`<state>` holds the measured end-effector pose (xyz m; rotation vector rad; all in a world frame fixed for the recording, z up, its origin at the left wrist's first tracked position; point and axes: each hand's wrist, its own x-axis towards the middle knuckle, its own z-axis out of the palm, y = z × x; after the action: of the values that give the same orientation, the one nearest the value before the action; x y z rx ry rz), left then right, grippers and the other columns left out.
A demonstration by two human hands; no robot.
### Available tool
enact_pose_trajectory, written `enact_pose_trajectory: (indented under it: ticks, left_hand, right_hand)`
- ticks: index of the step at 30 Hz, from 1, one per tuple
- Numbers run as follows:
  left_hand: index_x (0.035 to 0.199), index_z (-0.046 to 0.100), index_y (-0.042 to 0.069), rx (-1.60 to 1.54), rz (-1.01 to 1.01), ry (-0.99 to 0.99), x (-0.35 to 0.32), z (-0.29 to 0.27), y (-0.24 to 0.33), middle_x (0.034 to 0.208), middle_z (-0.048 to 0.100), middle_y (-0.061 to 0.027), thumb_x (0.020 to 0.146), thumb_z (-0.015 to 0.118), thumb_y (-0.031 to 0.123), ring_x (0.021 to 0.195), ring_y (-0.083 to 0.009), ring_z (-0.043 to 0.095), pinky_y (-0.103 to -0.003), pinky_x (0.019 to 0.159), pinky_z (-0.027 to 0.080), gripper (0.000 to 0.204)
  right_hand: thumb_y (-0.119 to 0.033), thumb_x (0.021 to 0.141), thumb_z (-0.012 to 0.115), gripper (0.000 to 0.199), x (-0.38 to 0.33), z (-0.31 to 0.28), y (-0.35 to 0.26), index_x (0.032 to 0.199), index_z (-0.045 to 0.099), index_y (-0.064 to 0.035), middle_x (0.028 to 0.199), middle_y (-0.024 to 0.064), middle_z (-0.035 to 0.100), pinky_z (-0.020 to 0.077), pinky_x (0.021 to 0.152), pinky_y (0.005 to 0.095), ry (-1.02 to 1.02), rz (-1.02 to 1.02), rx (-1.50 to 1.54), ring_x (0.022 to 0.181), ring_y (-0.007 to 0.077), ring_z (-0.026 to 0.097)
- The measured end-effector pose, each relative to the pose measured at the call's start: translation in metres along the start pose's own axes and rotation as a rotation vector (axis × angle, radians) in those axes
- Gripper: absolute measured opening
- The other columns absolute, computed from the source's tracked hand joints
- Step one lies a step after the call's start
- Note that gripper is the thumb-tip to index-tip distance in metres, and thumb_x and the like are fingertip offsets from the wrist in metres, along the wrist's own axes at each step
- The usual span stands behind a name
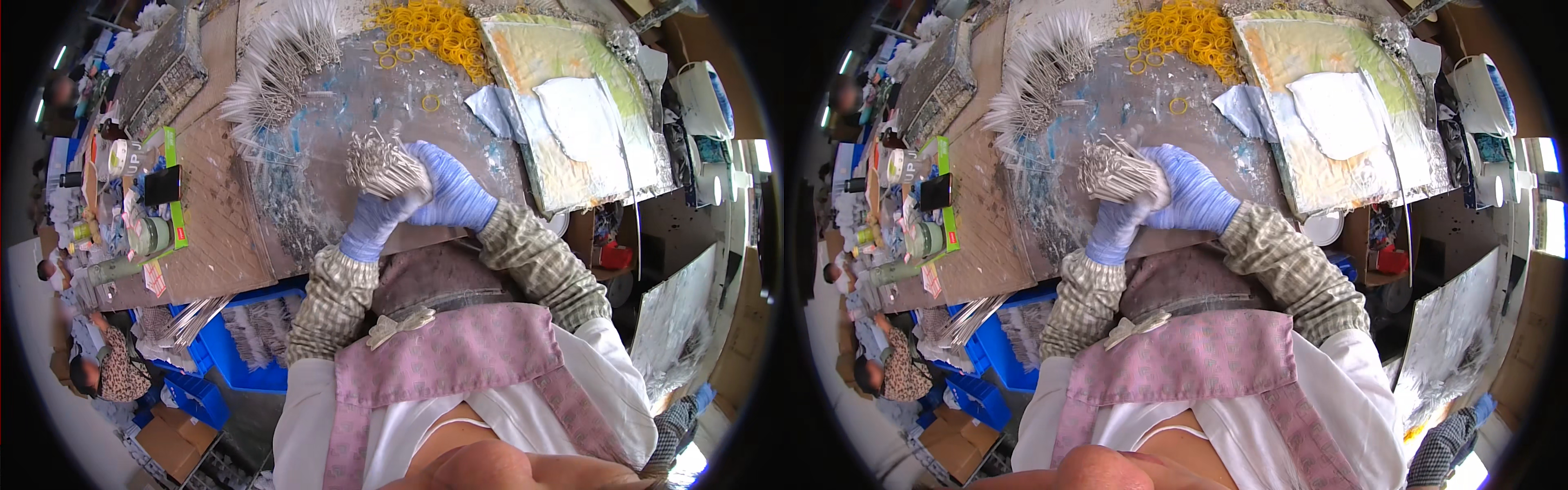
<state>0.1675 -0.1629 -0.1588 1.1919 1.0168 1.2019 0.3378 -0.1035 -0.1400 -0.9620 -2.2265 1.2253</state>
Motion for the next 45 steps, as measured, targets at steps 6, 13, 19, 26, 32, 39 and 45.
enact_pose_trajectory:
  ticks: [6,13,19,26,32,39,45]
  left_hand:
    - [0.124,0.052,0.004,-0.260,0.107,0.023,0.007,-0.002,0.050,0.109,0.067,-0.0075,0.077,0.088,0.022,0.108,-0.0223,0.064,-0.039,0.106,0.048,0.061]
    - [0.128,0.049,0.006,0.383,0.285,0.053,0.006,-0.004,0.000,0.120,0.061,-0.0095,0.072,0.091,0.020,0.112,-0.0211,0.062,-0.039,0.106,0.047,0.072]
    - [0.139,0.043,0.001,0.024,-0.129,-0.024,-0.007,-0.012,-0.023,0.127,0.057,-0.0102,0.073,0.089,0.044,0.121,-0.0205,0.056,-0.036,0.101,0.049,0.092]
    - [0.125,0.047,0.008,0.113,0.345,0.135,0.009,0.001,0.047,0.122,0.063,-0.0111,0.078,0.087,0.012,0.109,-0.0214,0.065,-0.035,0.095,0.055,0.062]
    - [0.131,0.044,0.010,0.303,0.361,0.081,0.010,0.011,0.010,0.126,0.062,-0.0126,0.074,0.090,0.024,0.119,-0.0221,0.060,-0.036,0.103,0.050,0.075]
    - [0.140,0.042,0.003,-0.380,-0.143,0.050,-0.003,0.001,-0.014,0.129,0.059,-0.0072,0.068,0.093,0.040,0.119,-0.0187,0.057,-0.034,0.107,0.046,0.096]
    - [0.140,0.042,0.005,-0.010,0.061,-0.054,0.004,-0.004,0.046,0.114,0.066,-0.0120,0.073,0.091,0.023,0.110,-0.0168,0.064,-0.037,0.107,0.046,0.086]
  right_hand:
    - [-0.058,0.064,0.084,0.102,-0.010,-0.027,-0.023,0.139,0.046,0.0007,0.127,0.0199,0.062,0.0344,0.113,0.0487,-0.098,-0.060,-0.255,0.121,0.0390,0.056]
    - [-0.062,0.067,0.080,0.108,-0.024,0.006,0.019,0.144,0.041,0.0026,0.141,0.0188,0.053,0.0150,0.122,0.0544,0.217,-0.155,-0.616,0.135,0.0333,0.048]
    - [-0.054,0.062,0.086,0.090,-0.005,-0.002,-0.016,0.131,0.056,-0.0034,0.119,0.0219,0.062,0.0392,0.108,0.0478,-0.003,0.027,0.342,0.118,0.0422,0.055]
    - [-0.066,0.062,0.082,0.114,-0.014,-0.018,-0.016,0.144,0.040,0.0015,0.137,0.0208,0.055,0.0205,0.121,0.0529,0.216,-0.247,-0.205,0.132,0.0400,0.048]
    - [-0.065,0.064,0.079,0.111,-0.019,0.002,0.022,0.146,0.040,-0.0003,0.143,0.0194,0.050,0.0146,0.122,0.0561,0.174,-0.124,-0.470,0.140,0.0366,0.041]
    - [-0.049,0.062,0.087,0.093,-0.008,0.027,0.017,0.135,0.051,-0.0037,0.130,0.0206,0.058,0.0442,0.103,0.0459,0.226,-0.007,0.176,0.118,0.0394,0.057]
    - [-0.054,0.060,0.089,0.102,-0.007,-0.005,0.000,0.139,0.048,-0.0044,0.131,0.0219,0.057,0.0389,0.109,0.0485,-0.068,-0.059,-0.112,0.121,0.0398,0.055]
